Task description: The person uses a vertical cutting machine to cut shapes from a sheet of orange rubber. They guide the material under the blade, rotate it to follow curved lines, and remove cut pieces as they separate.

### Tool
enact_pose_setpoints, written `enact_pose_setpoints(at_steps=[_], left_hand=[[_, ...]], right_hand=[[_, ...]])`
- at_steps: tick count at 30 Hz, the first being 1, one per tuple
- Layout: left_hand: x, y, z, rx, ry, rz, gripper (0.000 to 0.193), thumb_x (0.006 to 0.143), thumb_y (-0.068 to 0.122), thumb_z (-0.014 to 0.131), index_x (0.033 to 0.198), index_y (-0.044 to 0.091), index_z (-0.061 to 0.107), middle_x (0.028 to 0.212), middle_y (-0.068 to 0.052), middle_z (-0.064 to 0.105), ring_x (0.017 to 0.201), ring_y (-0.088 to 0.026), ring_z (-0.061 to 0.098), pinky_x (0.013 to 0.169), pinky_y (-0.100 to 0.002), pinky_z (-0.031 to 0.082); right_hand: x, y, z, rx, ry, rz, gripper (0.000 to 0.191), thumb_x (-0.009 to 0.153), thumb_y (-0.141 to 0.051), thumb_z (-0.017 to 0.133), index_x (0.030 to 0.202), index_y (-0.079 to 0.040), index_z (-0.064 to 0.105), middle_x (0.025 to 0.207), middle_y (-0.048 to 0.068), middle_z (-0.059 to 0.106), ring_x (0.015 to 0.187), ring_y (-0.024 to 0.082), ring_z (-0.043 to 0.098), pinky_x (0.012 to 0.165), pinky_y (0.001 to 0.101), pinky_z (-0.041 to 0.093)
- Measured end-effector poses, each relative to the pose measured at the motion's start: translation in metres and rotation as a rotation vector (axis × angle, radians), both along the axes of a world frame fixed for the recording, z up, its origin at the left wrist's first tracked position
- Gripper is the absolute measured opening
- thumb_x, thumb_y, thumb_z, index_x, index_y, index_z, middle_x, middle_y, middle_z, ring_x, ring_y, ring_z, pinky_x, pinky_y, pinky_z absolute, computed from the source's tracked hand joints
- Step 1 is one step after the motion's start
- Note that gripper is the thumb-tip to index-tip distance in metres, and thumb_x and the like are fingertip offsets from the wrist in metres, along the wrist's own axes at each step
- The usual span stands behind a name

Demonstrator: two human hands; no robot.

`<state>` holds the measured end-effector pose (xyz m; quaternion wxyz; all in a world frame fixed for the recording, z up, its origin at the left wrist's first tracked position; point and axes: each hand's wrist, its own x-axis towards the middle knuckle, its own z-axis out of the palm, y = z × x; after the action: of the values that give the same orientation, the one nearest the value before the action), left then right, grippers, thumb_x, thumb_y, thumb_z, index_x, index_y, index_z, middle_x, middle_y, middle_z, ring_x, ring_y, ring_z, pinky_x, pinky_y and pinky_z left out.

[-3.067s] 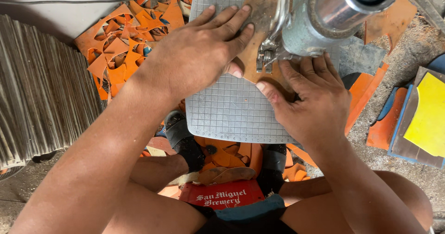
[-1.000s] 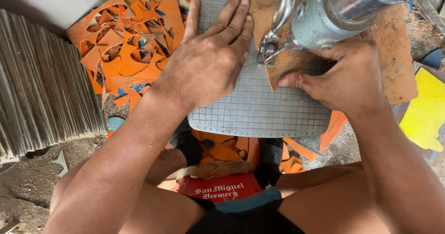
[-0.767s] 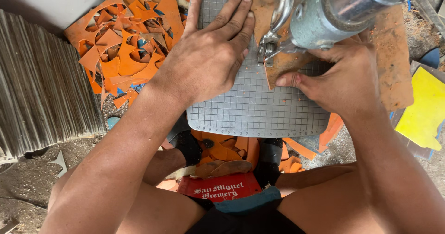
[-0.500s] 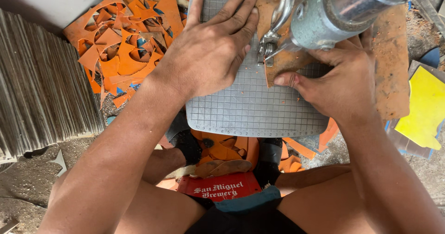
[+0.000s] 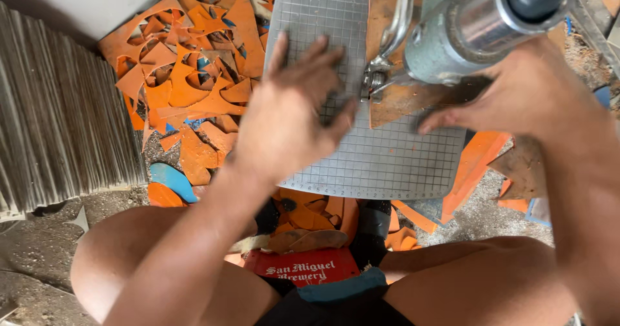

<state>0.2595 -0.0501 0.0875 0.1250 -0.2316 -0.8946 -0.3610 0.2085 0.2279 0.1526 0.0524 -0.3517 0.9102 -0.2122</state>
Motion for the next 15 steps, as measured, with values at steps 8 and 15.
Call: enact_pose_setpoints(at_steps=[8,15], left_hand=[[0.042,0.04,0.004,0.038,0.064,0.139,0.015,0.091,0.025,0.082,0.089,0.011,0.077,0.127,-0.016,0.069,0.129,-0.032,0.059,0.113,-0.058,0.038],[0.041,0.033,0.006,0.112,0.072,0.128,0.01,0.089,0.02,0.083,0.095,0.013,0.078,0.088,-0.001,0.058,0.097,-0.023,0.054,0.086,-0.04,0.04]], right_hand=[[-0.032,0.017,-0.025,0.003,0.215,0.253,0.079,0.058,-0.053,0.092,0.117,-0.006,0.069,0.112,0.01,0.071,0.104,0.029,0.069,0.093,0.0435,0.056],[-0.007,0.007,-0.021,0.26,0.16,-0.048,0.089,0.054,-0.059,0.092,0.123,-0.006,0.071,0.112,0.01,0.073,0.103,0.031,0.07,0.092,0.0454,0.056]])
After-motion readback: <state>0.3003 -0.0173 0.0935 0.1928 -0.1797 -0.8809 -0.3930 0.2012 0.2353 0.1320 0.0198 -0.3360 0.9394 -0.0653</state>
